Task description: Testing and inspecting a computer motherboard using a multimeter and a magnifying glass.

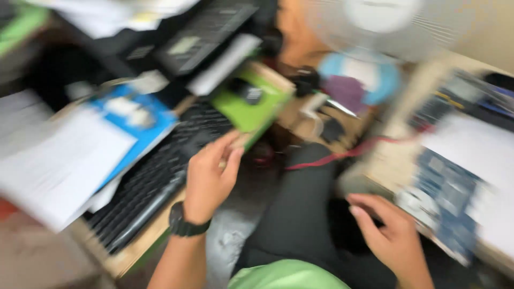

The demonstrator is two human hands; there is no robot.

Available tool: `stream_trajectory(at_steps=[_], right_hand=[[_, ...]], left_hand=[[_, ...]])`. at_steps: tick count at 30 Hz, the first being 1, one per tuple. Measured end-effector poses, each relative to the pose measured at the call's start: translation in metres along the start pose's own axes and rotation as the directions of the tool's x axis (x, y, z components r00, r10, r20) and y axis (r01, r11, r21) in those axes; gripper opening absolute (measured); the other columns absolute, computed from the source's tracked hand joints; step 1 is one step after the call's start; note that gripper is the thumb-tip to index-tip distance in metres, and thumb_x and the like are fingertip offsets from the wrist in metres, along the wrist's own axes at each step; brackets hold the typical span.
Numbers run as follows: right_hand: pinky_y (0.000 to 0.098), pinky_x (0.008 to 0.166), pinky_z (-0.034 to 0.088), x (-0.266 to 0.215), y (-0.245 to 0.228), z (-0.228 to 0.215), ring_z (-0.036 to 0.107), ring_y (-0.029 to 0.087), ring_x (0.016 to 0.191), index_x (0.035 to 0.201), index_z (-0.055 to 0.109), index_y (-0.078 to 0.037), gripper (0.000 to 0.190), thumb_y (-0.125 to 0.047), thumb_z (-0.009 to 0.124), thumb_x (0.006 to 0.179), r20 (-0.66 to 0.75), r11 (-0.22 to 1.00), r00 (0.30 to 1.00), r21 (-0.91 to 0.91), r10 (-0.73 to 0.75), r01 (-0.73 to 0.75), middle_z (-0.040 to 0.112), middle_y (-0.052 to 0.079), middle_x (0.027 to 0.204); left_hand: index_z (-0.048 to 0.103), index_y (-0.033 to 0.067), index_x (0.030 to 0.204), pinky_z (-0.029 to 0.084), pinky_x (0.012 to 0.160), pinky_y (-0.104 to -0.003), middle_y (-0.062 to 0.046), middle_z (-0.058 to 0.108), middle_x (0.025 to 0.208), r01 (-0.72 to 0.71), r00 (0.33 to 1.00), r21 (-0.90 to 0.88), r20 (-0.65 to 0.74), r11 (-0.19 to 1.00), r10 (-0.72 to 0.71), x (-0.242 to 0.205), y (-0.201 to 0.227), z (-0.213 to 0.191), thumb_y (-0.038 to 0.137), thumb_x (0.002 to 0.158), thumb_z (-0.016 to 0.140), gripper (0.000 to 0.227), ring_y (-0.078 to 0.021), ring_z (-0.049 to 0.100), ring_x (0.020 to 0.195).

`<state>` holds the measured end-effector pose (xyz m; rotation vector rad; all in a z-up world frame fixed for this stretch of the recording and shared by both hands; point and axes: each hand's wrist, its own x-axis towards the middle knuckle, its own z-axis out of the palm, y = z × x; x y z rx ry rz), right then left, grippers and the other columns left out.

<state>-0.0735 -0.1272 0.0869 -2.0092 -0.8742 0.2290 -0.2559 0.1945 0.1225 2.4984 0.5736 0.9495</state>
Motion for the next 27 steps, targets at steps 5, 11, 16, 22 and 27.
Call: stream_trajectory(at_steps=[5,11,16,22,27], right_hand=[[0.0239,0.100,0.056,0.016,0.005,0.027,0.079,0.006,0.097,0.110,0.086,-0.011,0.017,-0.014,0.076,0.096,0.067,0.991,0.990,0.047,-0.127,0.124,0.088,-0.002,0.109],[0.0212,0.094,0.054,0.019,-0.021,0.044,0.076,0.003,0.093,0.103,0.089,-0.017,0.015,-0.013,0.077,0.095,0.017,0.997,0.997,-0.006,-0.072,0.072,0.088,-0.006,0.103],[0.0246,0.106,0.057,0.046,0.033,0.053,0.084,0.004,0.107,0.118,0.093,-0.031,0.031,-0.025,0.074,0.093,0.210,0.981,0.964,-0.140,0.164,-0.136,0.095,-0.012,0.114],[0.0341,0.117,0.060,0.058,0.096,0.077,0.081,0.019,0.130,0.139,0.086,-0.015,0.046,-0.015,0.081,0.093,0.351,0.888,0.824,-0.052,0.445,-0.457,0.089,0.007,0.136],[0.0486,0.138,0.051,0.072,0.016,0.052,0.063,0.018,0.152,0.155,0.070,-0.030,0.054,-0.028,0.073,0.101,0.515,0.767,0.596,-0.221,0.616,-0.602,0.068,-0.007,0.160]], left_hand=[[0.067,0.0026,0.141,0.055,0.099,-0.048,-0.016,0.075,0.129,0.149,0.983,0.210,-0.141,0.966,-0.121,0.004,-0.057,-0.047,0.019,0.104,0.070,0.041,-0.0357,0.071,0.113],[0.076,0.0095,0.123,0.055,0.088,-0.050,-0.010,0.078,0.109,0.426,0.879,0.320,-0.369,0.847,-0.302,0.034,-0.167,-0.090,0.027,0.101,0.068,0.029,-0.0341,0.074,0.097],[0.073,0.0029,0.125,0.058,0.089,-0.056,-0.017,0.081,0.117,0.680,0.704,0.172,-0.426,0.713,-0.569,0.092,-0.247,-0.123,0.041,0.106,0.064,0.043,-0.0419,0.074,0.110],[0.071,0.0046,0.094,0.050,0.058,-0.045,-0.014,0.071,0.082,0.893,0.439,0.035,-0.290,0.449,-0.850,0.120,-0.271,-0.117,0.050,0.110,0.057,0.050,-0.0342,0.068,0.071],[0.045,0.0109,0.074,0.031,0.066,-0.046,-0.007,0.045,0.074,0.750,0.470,-0.296,-0.393,0.592,-0.791,0.094,-0.275,-0.113,0.033,0.110,0.047,0.043,-0.0233,0.044,0.071]])
